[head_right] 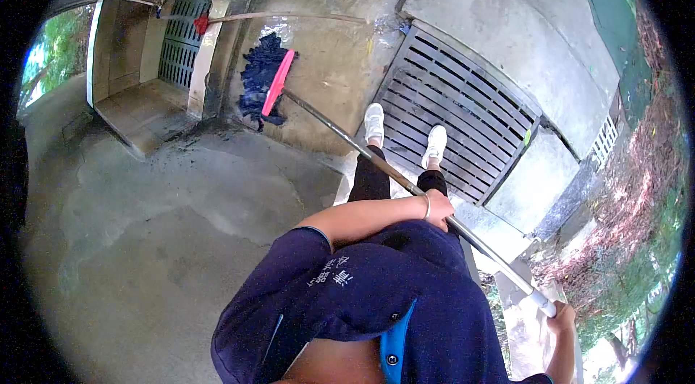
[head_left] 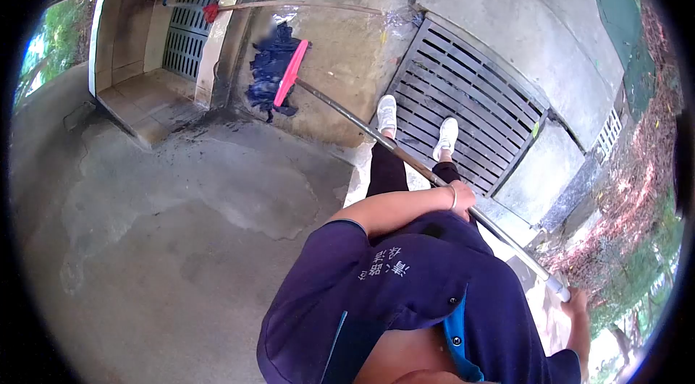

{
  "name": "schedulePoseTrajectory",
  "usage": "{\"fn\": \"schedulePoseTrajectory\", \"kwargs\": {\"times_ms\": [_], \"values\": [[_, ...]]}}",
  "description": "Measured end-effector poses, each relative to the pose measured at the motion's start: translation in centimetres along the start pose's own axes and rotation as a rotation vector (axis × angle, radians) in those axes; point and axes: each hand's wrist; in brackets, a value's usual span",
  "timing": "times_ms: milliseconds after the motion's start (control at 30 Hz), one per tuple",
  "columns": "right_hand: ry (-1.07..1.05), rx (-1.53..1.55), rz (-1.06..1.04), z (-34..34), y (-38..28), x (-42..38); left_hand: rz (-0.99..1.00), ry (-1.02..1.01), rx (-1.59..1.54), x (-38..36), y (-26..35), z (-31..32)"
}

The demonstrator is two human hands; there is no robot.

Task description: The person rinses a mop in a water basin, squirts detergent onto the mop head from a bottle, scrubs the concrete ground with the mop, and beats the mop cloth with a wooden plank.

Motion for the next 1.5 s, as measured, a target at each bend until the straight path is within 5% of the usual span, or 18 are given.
{"fn": "schedulePoseTrajectory", "kwargs": {"times_ms": [67, 100, 133, 200, 233, 300, 467, 667, 767, 833, 867, 933, 967, 1067, 1167, 1300, 1367, 1500], "values": [[0.084, 0.140, -0.038, 2.5, -2.8, 2.2, -0.112, -0.063, 0.012, -2.0, -2.8, -0.9], [-0.057, 0.015, 0.023, 2.9, -7.9, 4.9, -0.277, 0.077, 0.053, -3.5, -7.3, 2.3], [-0.032, 0.041, -0.139, 0.9, -17.4, 5.3, -0.403, -0.071, 0.152, -5.9, -13.9, 4.0], [-0.017, 0.060, -0.180, 0.7, -25.1, 7.3, -0.728, 0.027, 0.285, -13.3, -19.2, 1.9], [-0.007, -0.062, -0.294, -1.1, -29.8, 6.8, -0.868, -0.111, 0.346, -15.9, -20.5, -0.8], [0.115, 0.057, -0.444, -3.6, -36.6, 6.6, -0.847, -0.022, 0.223, -22.7, -21.8, -2.1], [0.111, 0.138, -0.578, -4.9, -28.0, 8.0, -0.964, 0.179, 0.429, -16.6, -20.1, 1.2], [0.379, -0.103, -0.241, -9.9, -6.6, 3.4, -0.495, 0.374, 0.053, -3.4, -2.2, -4.2], [0.296, -0.212, -0.142, -11.1, -8.8, 2.7, -0.468, 0.345, -0.020, -4.1, -3.8, -2.2], [0.254, -0.289, -0.254, -9.4, -17.8, 4.7, -0.644, 0.300, -0.041, -9.1, -9.6, 0.3], [0.208, -0.210, -0.298, -9.4, -22.1, 5.0, -0.640, 0.477, 0.074, -12.2, -12.1, 3.0], [0.180, -0.311, -0.293, -7.6, -30.2, 5.3, -0.934, 0.447, 0.210, -18.4, -16.1, 4.6], [0.189, -0.315, -0.516, -6.7, -34.2, 5.1, -0.962, 0.435, 0.132, -22.9, -17.4, 4.7], [0.356, -0.268, -0.617, -9.0, -40.5, 4.1, -1.147, 0.288, 0.365, -27.5, -20.6, 3.3], [0.424, -0.224, -0.648, -8.7, -37.0, 5.1, -1.075, -0.021, 0.177, -24.6, -18.5, -0.7], [0.322, -0.119, -0.508, -7.3, -24.5, 5.4, -0.864, 0.160, 0.146, -14.2, -14.4, 3.1], [0.282, -0.020, -0.450, -4.3, -15.4, 6.5, -0.707, -0.031, 0.200, -8.6, -8.4, -0.5], [0.201, -0.028, -0.202, -1.8, -3.3, 3.1, -0.335, 0.057, 0.116, -1.3, -0.6, -2.5]]}}
Point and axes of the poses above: each hand's wrist, its own x-axis towards the middle knuckle, its own z-axis out of the palm, y = z × x, and after that the axes turned 14 degrees about x, right-handed
